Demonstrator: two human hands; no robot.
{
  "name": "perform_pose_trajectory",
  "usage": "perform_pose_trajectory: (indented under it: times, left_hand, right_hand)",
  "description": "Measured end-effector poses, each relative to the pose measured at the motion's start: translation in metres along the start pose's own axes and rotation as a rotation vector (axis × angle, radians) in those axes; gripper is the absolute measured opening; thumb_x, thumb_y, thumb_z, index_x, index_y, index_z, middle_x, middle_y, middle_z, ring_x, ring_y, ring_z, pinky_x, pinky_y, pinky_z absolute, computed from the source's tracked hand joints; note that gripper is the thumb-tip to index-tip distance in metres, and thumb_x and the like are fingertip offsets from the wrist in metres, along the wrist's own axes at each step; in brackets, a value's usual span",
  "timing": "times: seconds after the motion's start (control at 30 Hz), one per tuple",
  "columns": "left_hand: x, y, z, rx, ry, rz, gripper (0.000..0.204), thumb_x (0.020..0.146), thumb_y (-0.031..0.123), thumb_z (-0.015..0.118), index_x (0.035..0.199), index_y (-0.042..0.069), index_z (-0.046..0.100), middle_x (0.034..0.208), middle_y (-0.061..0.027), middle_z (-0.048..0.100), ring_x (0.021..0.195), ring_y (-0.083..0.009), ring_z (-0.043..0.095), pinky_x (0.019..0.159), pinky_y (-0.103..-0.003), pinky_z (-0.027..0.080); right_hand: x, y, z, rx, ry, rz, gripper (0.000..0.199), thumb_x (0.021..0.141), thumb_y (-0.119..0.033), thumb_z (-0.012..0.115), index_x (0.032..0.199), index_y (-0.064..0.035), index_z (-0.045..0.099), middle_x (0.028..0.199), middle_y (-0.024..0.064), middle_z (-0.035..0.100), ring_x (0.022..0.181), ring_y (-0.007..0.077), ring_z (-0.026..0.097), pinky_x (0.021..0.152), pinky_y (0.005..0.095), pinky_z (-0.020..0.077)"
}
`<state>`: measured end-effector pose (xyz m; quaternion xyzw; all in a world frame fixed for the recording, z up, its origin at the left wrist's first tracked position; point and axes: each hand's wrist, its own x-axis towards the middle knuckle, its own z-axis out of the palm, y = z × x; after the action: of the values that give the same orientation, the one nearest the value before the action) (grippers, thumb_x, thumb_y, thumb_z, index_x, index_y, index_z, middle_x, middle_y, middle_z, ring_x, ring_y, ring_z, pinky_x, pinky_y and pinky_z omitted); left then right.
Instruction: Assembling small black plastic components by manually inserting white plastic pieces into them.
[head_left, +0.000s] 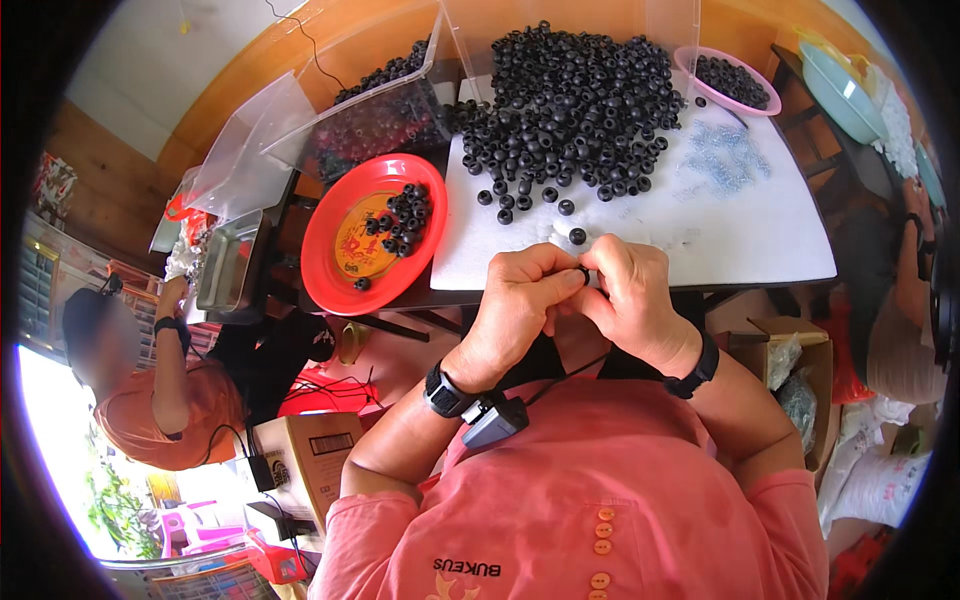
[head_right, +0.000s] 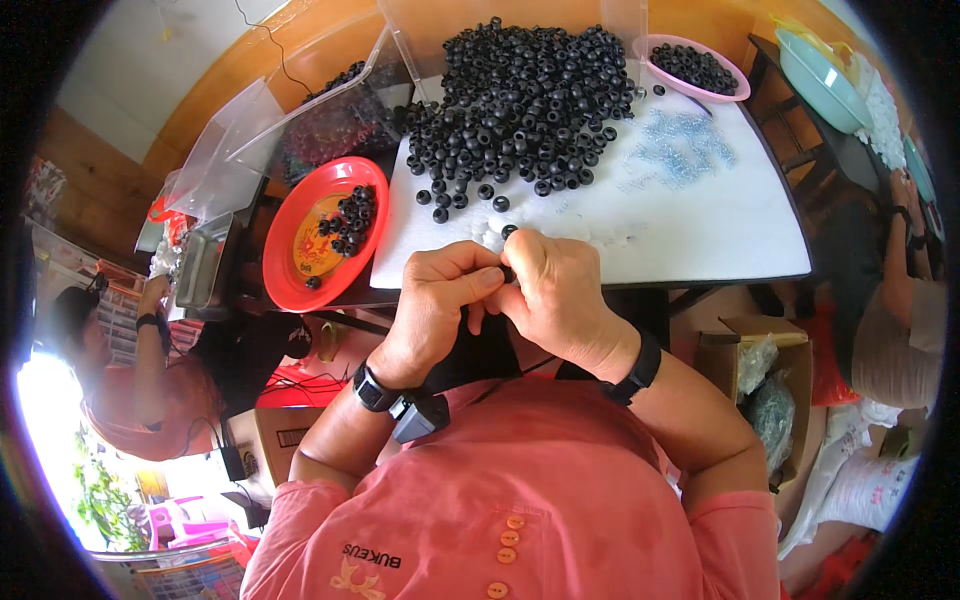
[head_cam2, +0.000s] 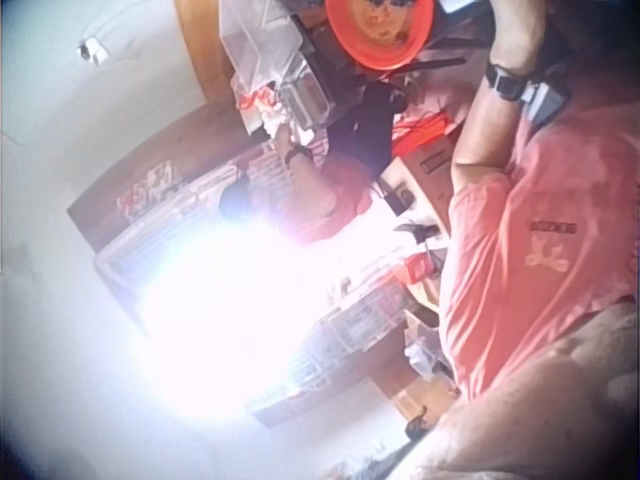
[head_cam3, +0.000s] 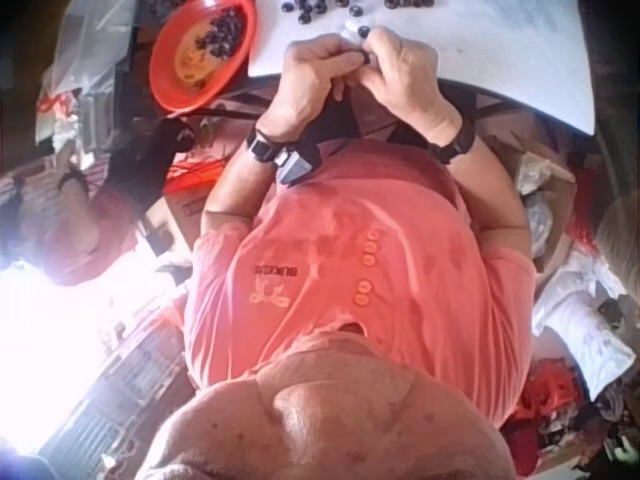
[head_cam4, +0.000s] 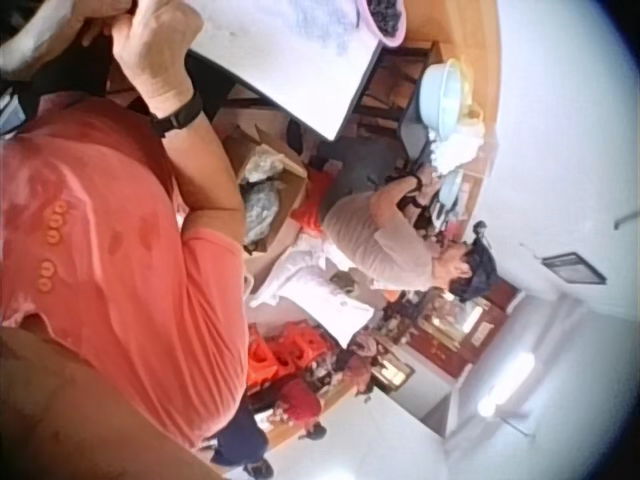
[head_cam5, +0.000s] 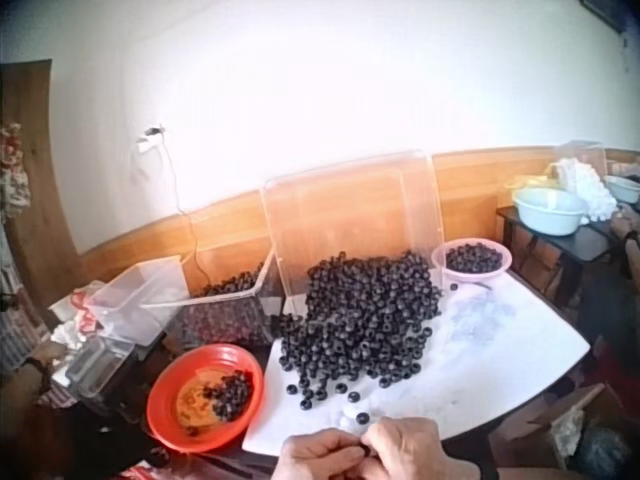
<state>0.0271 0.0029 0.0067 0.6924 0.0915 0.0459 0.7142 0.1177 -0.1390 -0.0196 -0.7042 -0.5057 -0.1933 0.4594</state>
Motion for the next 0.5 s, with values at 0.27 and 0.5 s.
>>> perform_pose_trajectory:
  times: [0.27, 0.5]
  left_hand:
    - [-0.020, 0.010, -0.004, 0.288, 0.056, 0.009, 0.015, 0.090, 0.013, 0.068, 0.090, -0.002, 0.071, 0.072, -0.0072, 0.064, 0.061, -0.0126, 0.059, 0.055, -0.030, 0.048]
    - [-0.019, -0.001, -0.014, 0.767, 0.192, 0.729, 0.023, 0.077, -0.005, 0.068, 0.098, 0.003, 0.070, 0.097, -0.0092, 0.065, 0.094, -0.0292, 0.058, 0.080, -0.038, 0.050]
  right_hand:
    - [0.011, -0.019, -0.017, 0.099, -0.234, 0.165, 0.035, 0.073, -0.017, 0.081, 0.081, -0.0048, 0.050, 0.065, 0.0117, 0.062, 0.058, 0.0327, 0.063, 0.052, 0.0418, 0.0460]
    - [0.034, -0.022, -0.004, -0.372, -0.479, 0.122, 0.015, 0.072, -0.012, 0.073, 0.078, -0.0027, 0.064, 0.071, 0.0165, 0.067, 0.064, 0.0353, 0.067, 0.059, 0.0444, 0.0513]
